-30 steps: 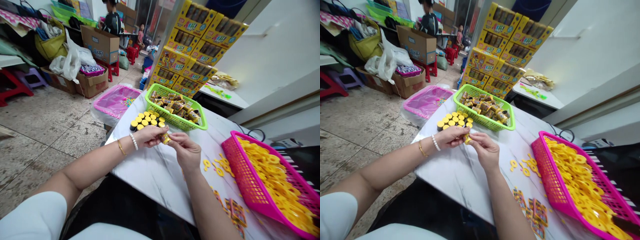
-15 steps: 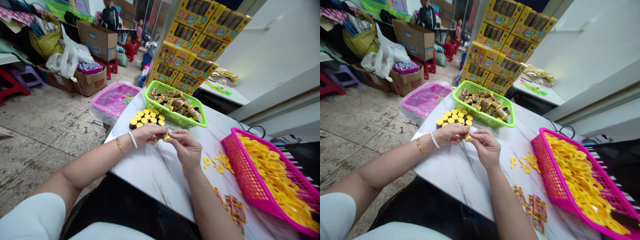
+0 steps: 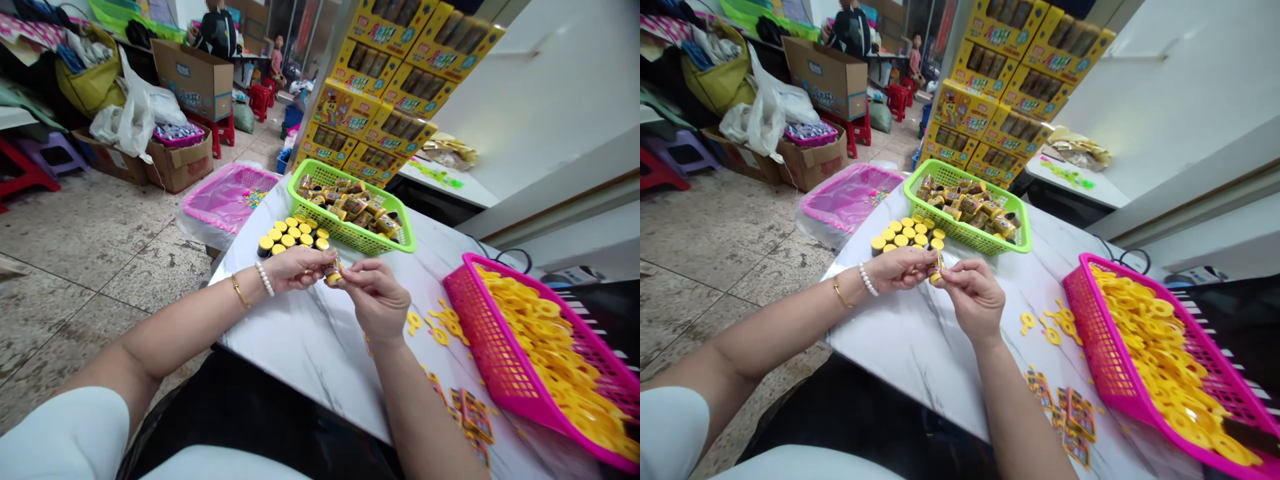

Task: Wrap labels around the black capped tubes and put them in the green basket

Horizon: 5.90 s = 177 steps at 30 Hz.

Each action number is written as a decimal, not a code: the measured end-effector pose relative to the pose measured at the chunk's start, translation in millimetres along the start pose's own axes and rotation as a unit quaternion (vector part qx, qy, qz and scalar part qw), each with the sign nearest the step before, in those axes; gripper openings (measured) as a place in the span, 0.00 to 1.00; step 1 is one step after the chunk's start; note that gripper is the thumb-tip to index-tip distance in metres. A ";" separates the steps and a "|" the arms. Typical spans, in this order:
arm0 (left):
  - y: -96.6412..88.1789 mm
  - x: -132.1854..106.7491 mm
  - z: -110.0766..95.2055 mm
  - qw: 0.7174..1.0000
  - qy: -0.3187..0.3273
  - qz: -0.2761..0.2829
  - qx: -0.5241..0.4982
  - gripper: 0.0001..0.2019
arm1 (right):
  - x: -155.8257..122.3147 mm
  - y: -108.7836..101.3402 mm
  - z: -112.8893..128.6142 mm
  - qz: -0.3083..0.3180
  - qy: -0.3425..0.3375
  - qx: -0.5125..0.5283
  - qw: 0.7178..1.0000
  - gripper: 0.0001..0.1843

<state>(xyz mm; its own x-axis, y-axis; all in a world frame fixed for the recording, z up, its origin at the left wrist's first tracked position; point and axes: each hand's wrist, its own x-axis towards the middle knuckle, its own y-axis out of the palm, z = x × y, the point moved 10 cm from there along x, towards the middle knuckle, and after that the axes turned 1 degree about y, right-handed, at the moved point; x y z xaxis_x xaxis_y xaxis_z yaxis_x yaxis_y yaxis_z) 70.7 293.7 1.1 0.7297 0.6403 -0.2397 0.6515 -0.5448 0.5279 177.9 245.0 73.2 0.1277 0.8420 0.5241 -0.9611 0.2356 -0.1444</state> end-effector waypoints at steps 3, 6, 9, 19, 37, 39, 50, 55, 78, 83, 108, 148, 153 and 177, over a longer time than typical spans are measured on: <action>-0.2 0.1 -1.6 1.000 0.011 0.003 0.004 0.25 | 0.0 -2.6 -5.0 -0.021 0.009 0.012 1.000 0.05; 0.7 0.2 -8.7 0.998 0.051 0.011 -0.017 0.27 | 2.5 -2.1 -20.4 -0.023 0.078 0.041 0.996 0.12; -2.3 -1.1 -18.3 0.995 0.101 -0.004 -0.024 0.27 | 2.6 -0.5 -36.7 -0.017 0.168 0.061 0.984 0.20; -18.2 -0.7 -30.7 0.974 0.169 -0.083 0.124 0.26 | 6.7 -4.6 -23.2 -0.019 0.051 -0.038 0.998 0.13; -15.7 0.6 -25.6 0.980 0.124 -0.071 0.137 0.30 | 10.2 21.0 -39.5 0.134 0.159 0.128 0.970 0.22; -15.4 0.9 -23.9 0.984 0.114 -0.070 0.119 0.30 | 7.8 23.6 -42.0 0.139 0.189 0.171 0.957 0.19; -5.1 0.2 -15.6 0.991 0.075 -0.035 0.103 0.30 | 4.5 15.3 -48.9 0.040 0.219 0.246 0.943 0.13; -8.2 1.3 -9.0 0.992 0.041 -0.049 0.106 0.29 | 8.4 14.6 -45.3 0.067 0.176 0.181 0.965 0.15; -9.8 -0.5 0.6 0.994 0.005 -0.075 0.080 0.25 | 8.9 9.9 -0.4 0.084 -0.007 -0.040 0.996 0.07; 0.3 0.8 -1.7 0.999 0.020 -0.019 0.037 0.19 | 5.6 1.5 7.8 0.043 -0.034 -0.069 0.996 0.06; -26.2 -26.4 -58.8 0.912 0.281 -0.231 0.189 0.16 | 4.7 0.1 -24.8 -0.015 0.103 -0.004 0.995 0.20; -2.6 -16.6 -50.4 0.910 0.297 -0.071 0.279 0.14 | -1.0 0.7 -50.4 0.013 0.294 0.096 0.951 0.19; 1.4 -26.0 -57.7 0.846 0.345 -0.084 0.398 0.12 | -7.3 12.7 -63.7 0.028 0.358 0.190 0.913 0.22; -15.1 1.8 -19.6 0.976 0.140 -0.087 0.145 0.31 | 8.7 8.3 -31.0 0.009 0.091 0.110 0.990 0.08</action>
<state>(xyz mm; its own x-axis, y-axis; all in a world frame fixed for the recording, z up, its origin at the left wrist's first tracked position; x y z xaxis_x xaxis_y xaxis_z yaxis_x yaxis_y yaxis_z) 58.2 313.7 8.7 0.5441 0.8374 -0.0526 0.8216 -0.5190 0.2359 178.6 269.3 50.6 0.1327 0.9231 0.3610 -0.9911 0.1253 0.0440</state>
